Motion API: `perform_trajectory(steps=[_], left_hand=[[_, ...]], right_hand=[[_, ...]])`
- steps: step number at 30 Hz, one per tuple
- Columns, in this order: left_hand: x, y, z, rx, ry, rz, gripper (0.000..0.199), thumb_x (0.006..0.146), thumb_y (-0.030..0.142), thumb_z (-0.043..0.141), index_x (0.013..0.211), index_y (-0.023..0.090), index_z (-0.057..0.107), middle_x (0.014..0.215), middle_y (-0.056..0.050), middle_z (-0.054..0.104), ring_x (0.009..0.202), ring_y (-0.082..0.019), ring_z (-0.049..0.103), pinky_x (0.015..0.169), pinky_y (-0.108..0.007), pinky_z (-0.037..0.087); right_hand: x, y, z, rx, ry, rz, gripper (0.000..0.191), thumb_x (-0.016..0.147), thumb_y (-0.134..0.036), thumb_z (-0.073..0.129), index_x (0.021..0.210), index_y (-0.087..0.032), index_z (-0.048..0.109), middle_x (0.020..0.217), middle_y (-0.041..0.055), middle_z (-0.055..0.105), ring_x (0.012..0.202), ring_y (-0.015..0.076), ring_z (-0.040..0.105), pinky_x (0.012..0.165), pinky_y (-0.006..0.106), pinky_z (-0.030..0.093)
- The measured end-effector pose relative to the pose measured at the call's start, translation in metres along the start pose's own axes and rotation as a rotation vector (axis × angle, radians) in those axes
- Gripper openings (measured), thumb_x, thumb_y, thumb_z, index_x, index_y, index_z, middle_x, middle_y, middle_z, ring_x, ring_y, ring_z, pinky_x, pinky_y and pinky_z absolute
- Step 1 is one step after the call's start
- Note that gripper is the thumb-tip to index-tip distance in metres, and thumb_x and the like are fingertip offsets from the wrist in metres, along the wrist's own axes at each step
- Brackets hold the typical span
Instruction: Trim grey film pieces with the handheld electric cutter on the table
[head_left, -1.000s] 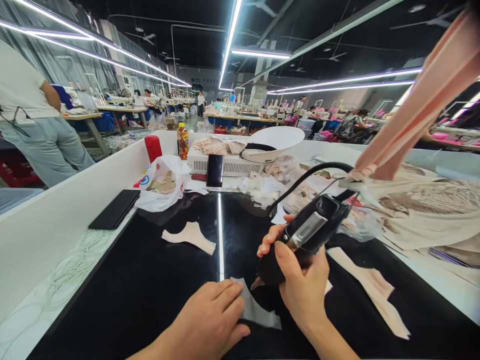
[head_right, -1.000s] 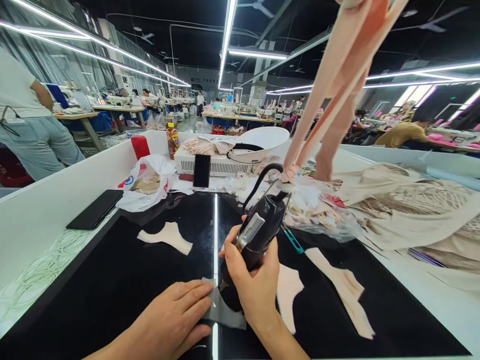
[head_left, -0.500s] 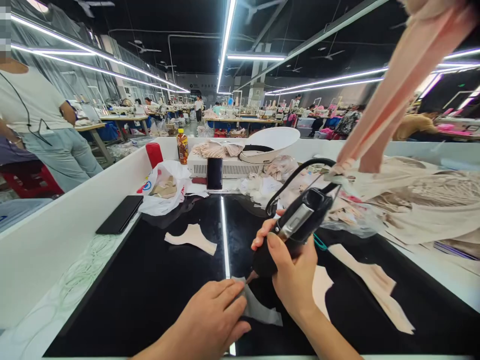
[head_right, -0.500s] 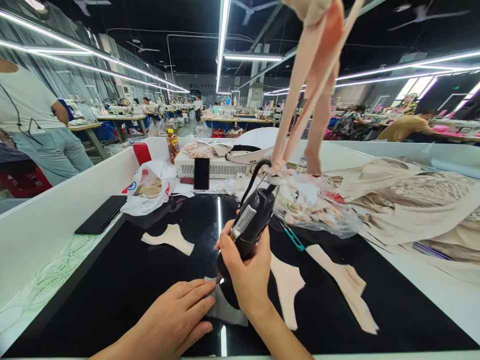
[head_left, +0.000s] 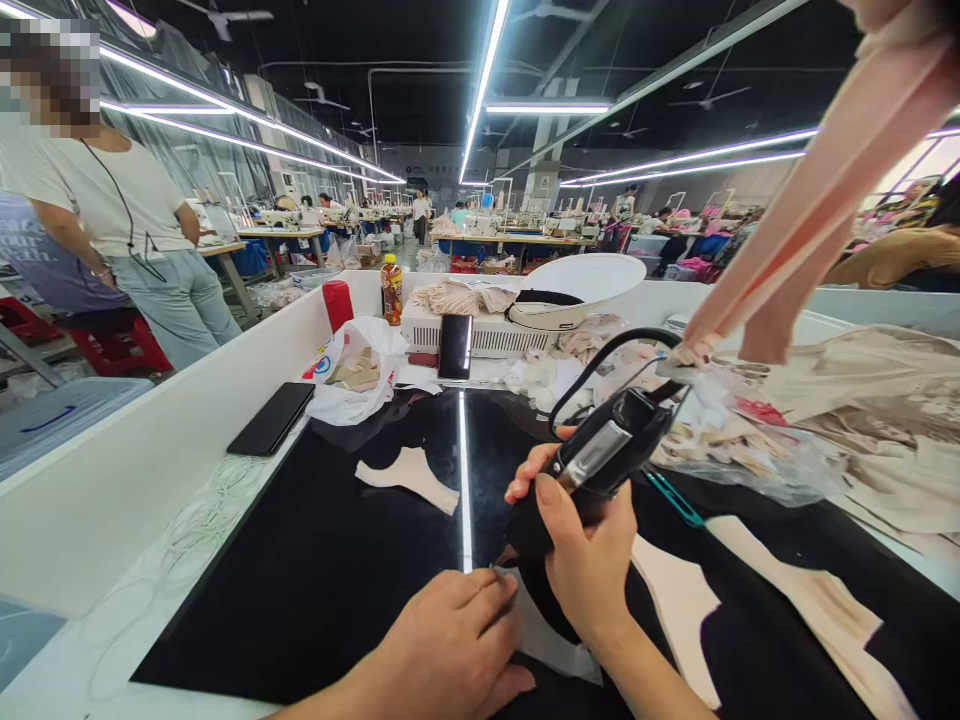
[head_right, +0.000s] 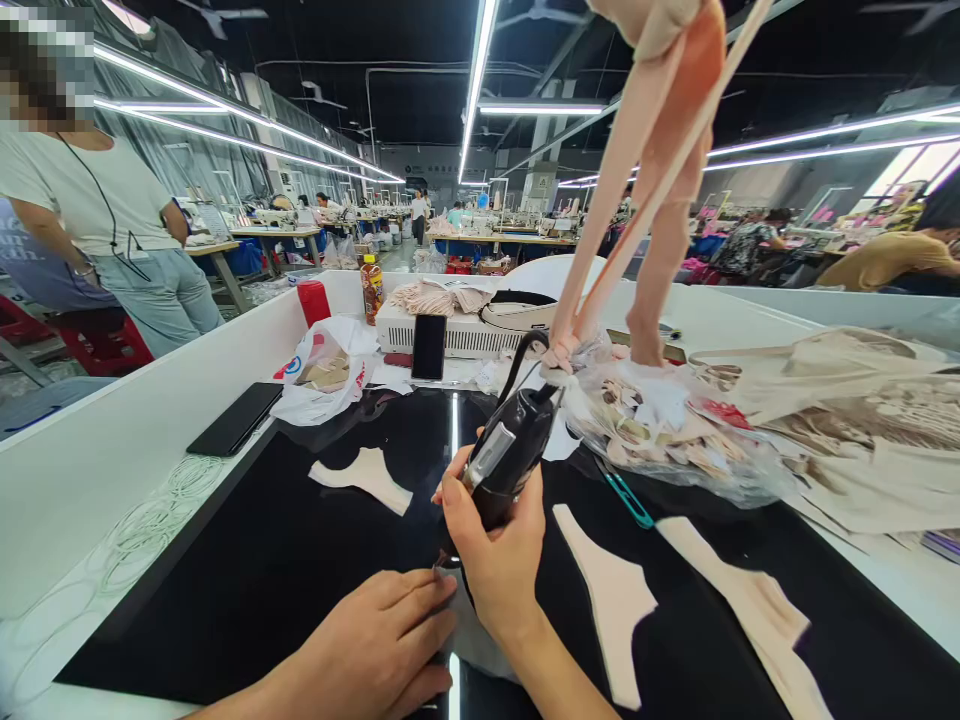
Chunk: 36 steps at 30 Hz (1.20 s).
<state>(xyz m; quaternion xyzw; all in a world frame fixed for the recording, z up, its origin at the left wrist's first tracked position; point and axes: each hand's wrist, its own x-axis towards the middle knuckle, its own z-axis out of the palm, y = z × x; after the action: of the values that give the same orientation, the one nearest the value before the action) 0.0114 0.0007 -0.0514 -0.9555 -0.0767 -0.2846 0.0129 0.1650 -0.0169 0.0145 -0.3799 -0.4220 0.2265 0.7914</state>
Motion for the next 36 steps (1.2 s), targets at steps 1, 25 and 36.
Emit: perform_trajectory(steps=[1, 25, 36], left_hand=[[0.000, 0.000, 0.000, -0.002, 0.005, 0.001, 0.034, 0.107, 0.044, 0.051, 0.107, 0.013, 0.062, 0.121, -0.008, 0.071, 0.110, -0.021, 0.067, 0.080, -0.030, 0.057], [0.007, 0.004, -0.018, 0.067, -0.124, 0.011, 0.047, 0.113, 0.036, 0.022, 0.115, 0.015, 0.064, 0.127, -0.009, 0.069, 0.112, -0.023, 0.068, 0.082, -0.036, 0.060], [0.006, 0.001, -0.020, 0.126, -0.159, 0.049, 0.043, 0.113, 0.037, 0.028, 0.121, 0.017, 0.065, 0.131, -0.007, 0.068, 0.115, -0.023, 0.067, 0.086, -0.036, 0.058]], right_hand=[[0.000, 0.000, 0.000, -0.002, -0.001, 0.002, 0.033, 0.093, -0.028, 0.074, 0.120, -0.030, 0.055, 0.088, -0.0048, 0.066, 0.066, 0.0120, 0.063, 0.066, 0.029, 0.056], [-0.023, -0.055, -0.064, -0.116, -0.036, 0.057, 0.031, 0.093, -0.036, 0.076, 0.118, -0.030, 0.059, 0.087, -0.0015, 0.063, 0.067, 0.0147, 0.064, 0.064, 0.031, 0.057], [-0.021, -0.057, -0.077, -0.142, -0.007, 0.009, 0.031, 0.095, -0.033, 0.073, 0.121, -0.030, 0.057, 0.090, -0.0017, 0.063, 0.068, 0.0150, 0.064, 0.065, 0.032, 0.057]])
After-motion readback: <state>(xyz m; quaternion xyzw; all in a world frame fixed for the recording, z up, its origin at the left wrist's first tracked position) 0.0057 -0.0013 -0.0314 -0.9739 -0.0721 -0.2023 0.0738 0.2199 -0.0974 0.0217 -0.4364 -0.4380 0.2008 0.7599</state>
